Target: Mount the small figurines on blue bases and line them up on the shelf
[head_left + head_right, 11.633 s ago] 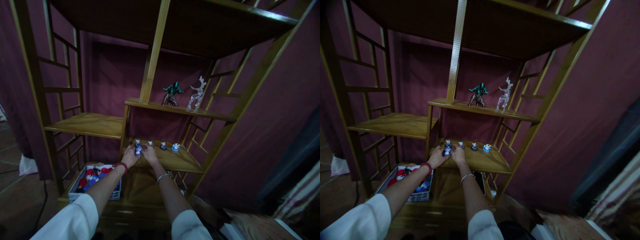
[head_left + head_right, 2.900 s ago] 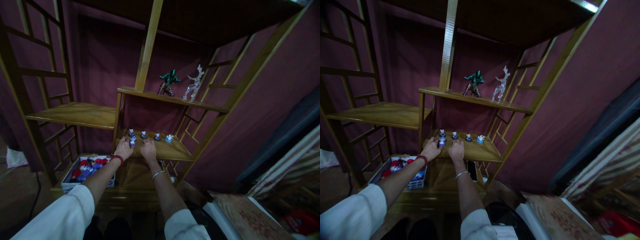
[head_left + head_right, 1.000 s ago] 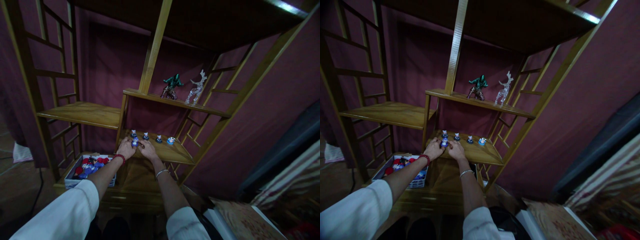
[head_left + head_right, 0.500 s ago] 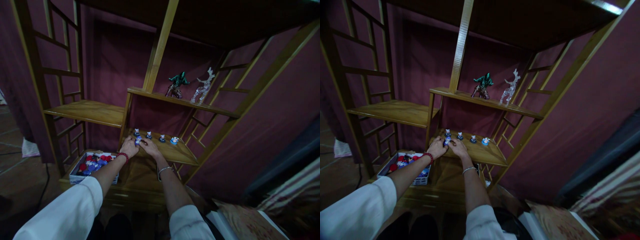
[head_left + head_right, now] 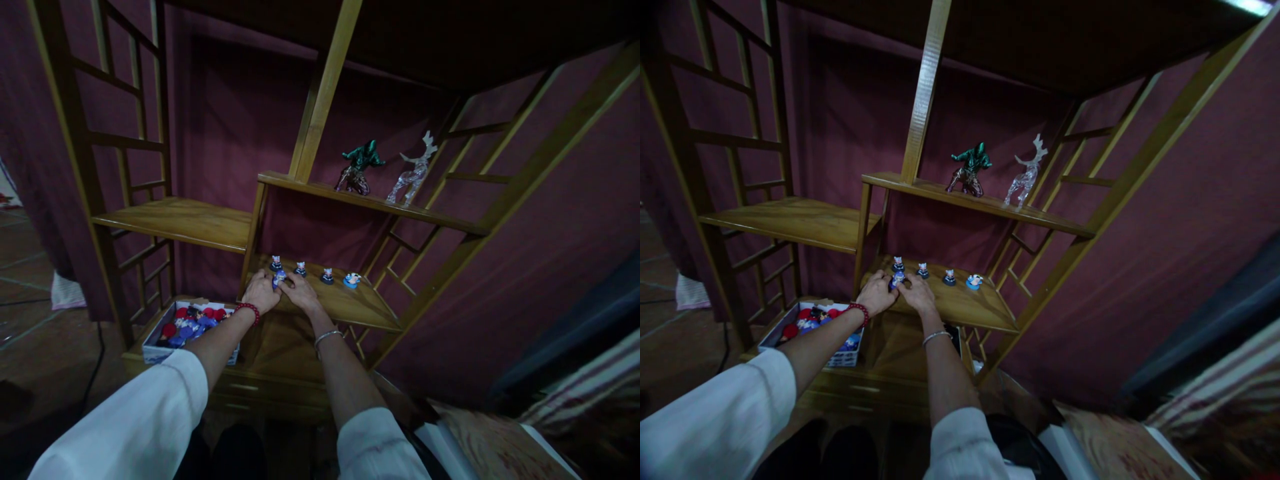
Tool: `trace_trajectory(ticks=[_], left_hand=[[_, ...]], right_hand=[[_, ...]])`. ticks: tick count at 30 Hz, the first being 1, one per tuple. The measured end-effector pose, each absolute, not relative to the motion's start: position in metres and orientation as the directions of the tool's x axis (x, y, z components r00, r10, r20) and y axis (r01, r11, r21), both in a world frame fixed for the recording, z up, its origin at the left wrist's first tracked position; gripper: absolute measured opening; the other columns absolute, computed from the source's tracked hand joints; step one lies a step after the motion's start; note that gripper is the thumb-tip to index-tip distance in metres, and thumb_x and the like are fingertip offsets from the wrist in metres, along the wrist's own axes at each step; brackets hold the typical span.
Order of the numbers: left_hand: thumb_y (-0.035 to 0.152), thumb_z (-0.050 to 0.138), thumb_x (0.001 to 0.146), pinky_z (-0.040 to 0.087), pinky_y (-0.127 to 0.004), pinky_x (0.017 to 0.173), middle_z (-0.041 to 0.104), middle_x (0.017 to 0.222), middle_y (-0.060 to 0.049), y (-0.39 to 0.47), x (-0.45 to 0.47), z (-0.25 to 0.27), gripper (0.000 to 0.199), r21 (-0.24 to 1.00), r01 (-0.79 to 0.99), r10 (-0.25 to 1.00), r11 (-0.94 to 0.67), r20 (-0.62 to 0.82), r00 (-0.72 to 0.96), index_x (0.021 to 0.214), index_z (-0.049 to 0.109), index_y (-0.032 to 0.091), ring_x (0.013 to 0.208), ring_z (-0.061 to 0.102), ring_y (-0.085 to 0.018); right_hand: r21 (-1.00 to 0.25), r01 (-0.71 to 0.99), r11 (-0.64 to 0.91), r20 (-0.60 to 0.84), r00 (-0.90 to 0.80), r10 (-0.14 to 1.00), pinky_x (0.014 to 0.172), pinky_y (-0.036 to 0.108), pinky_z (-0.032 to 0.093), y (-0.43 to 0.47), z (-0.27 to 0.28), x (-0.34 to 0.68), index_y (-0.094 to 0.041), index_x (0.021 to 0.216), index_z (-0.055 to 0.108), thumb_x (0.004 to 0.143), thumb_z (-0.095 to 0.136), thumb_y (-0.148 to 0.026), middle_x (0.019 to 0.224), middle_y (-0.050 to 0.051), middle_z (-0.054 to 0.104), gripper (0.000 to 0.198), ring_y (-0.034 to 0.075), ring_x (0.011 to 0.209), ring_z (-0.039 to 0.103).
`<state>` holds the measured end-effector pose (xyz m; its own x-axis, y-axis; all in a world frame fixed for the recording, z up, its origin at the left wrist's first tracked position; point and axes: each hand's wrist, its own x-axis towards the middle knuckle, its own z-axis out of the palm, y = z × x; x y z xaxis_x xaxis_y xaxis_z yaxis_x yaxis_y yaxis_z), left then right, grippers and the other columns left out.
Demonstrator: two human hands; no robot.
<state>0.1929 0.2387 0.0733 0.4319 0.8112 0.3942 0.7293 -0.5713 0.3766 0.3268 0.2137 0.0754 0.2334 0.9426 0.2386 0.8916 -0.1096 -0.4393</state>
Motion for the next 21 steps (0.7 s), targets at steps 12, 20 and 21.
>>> trace_trajectory(ticks=[12,20,21], left_hand=[[0.036,0.044,0.076,0.036,-0.028,0.090,0.053,0.104,-0.012,0.239,0.192,0.073,0.035,0.412,0.722,0.825,-0.556,0.380,0.419,0.098,0.058,0.011,0.100,0.049,-0.022],[0.030,0.046,0.074,0.037,-0.028,0.089,0.053,0.105,-0.012,0.239,0.190,0.073,0.031,0.457,0.702,0.834,-0.546,0.372,0.407,0.097,0.058,0.012,0.101,0.049,-0.022],[0.030,0.046,0.074,0.037,-0.028,0.089,0.053,0.105,-0.011,0.239,0.190,0.073,0.031,0.459,0.703,0.836,-0.543,0.370,0.405,0.097,0.058,0.012,0.101,0.049,-0.022]], right_hand=[[-0.475,0.876,-0.086,0.275,0.240,0.931,0.076,0.026,0.041,0.209,0.073,0.325,-0.026,0.110,0.053,0.077,0.049,-0.044,0.103,0.001,0.059,0.038,0.013,0.081,0.054],[-0.535,0.824,-0.186,0.321,0.402,0.858,0.066,0.023,0.043,0.203,0.072,0.322,-0.024,0.094,0.058,0.077,0.046,-0.032,0.078,-0.002,0.064,0.022,0.012,0.069,0.057],[-0.536,0.824,-0.184,0.325,0.402,0.856,0.066,0.023,0.043,0.203,0.071,0.322,-0.025,0.093,0.058,0.076,0.046,-0.031,0.076,-0.003,0.064,0.021,0.012,0.069,0.057]])
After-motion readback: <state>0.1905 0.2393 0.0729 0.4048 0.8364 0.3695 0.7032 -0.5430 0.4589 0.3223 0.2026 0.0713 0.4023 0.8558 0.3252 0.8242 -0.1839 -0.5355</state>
